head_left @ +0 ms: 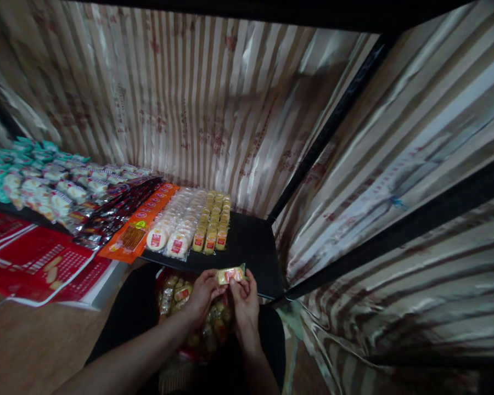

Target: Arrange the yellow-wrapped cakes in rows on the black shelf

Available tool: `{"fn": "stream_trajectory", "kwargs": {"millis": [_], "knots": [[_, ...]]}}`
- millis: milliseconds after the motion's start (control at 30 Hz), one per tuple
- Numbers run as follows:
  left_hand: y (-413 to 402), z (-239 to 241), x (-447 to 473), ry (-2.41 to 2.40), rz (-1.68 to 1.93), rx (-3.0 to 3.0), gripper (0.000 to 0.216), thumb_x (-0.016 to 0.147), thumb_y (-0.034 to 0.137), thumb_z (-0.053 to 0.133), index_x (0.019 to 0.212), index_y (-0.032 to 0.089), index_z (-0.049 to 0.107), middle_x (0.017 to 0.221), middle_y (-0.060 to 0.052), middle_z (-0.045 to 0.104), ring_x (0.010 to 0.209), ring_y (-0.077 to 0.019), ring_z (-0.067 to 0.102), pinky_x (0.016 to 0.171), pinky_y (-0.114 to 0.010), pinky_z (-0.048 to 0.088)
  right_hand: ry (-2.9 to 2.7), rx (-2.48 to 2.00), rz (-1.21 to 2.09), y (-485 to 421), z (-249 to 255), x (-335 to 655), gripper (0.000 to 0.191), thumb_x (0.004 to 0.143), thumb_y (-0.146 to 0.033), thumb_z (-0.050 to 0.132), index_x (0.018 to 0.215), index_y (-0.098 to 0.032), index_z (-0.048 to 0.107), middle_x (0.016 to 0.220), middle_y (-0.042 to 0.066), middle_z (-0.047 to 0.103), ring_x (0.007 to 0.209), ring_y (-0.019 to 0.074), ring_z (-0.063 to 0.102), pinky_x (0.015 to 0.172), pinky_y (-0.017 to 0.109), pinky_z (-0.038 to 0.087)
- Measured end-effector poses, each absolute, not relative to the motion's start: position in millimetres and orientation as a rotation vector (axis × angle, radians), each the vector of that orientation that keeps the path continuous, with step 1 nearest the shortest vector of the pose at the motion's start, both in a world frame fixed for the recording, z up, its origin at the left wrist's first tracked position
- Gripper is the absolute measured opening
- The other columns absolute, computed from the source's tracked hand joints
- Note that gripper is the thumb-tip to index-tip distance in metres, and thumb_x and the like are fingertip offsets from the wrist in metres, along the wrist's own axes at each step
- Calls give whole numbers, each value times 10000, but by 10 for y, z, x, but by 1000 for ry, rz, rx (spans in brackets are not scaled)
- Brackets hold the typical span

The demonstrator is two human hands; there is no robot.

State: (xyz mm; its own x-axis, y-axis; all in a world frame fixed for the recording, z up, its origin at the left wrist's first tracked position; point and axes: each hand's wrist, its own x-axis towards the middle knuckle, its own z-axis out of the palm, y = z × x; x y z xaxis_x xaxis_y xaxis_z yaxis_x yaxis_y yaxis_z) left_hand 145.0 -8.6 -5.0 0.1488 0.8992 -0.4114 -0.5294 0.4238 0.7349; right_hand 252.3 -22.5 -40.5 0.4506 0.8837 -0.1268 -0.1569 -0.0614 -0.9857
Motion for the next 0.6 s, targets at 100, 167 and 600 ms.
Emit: {"fn": "stream_trajectory", "kwargs": {"millis": [100,167,600], "knots": [[-3,-62,1621,971,1103,462,100,771,100,512,825,183,517,807,-24,654,744,-114,646,812,-281,515,-648,-1377,924,-104,-453,2568,699,697,-486,606,1276,-189,351,1067,98,631,906,198,650,749,306,540],[80,-74,1733,1027,1096,453,96,784,116,500,857,177,514,827,-37,658,756,-117,650,804,-278,517,-648,-1385,908,17,-479,2655,627,691,-497,605,1204,-185,423,1051,99,642,886,195,655,728,293,541],[1248,121,2689,1128,1102,737,383,897,271,377,1269,194,417,1354,-74,464,1223,-162,462,978,-270,417,-738,-1363,693,1801,-325,3428,567,614,-427,597,1116,-164,581,911,63,664,800,190,622,720,316,505]]}}
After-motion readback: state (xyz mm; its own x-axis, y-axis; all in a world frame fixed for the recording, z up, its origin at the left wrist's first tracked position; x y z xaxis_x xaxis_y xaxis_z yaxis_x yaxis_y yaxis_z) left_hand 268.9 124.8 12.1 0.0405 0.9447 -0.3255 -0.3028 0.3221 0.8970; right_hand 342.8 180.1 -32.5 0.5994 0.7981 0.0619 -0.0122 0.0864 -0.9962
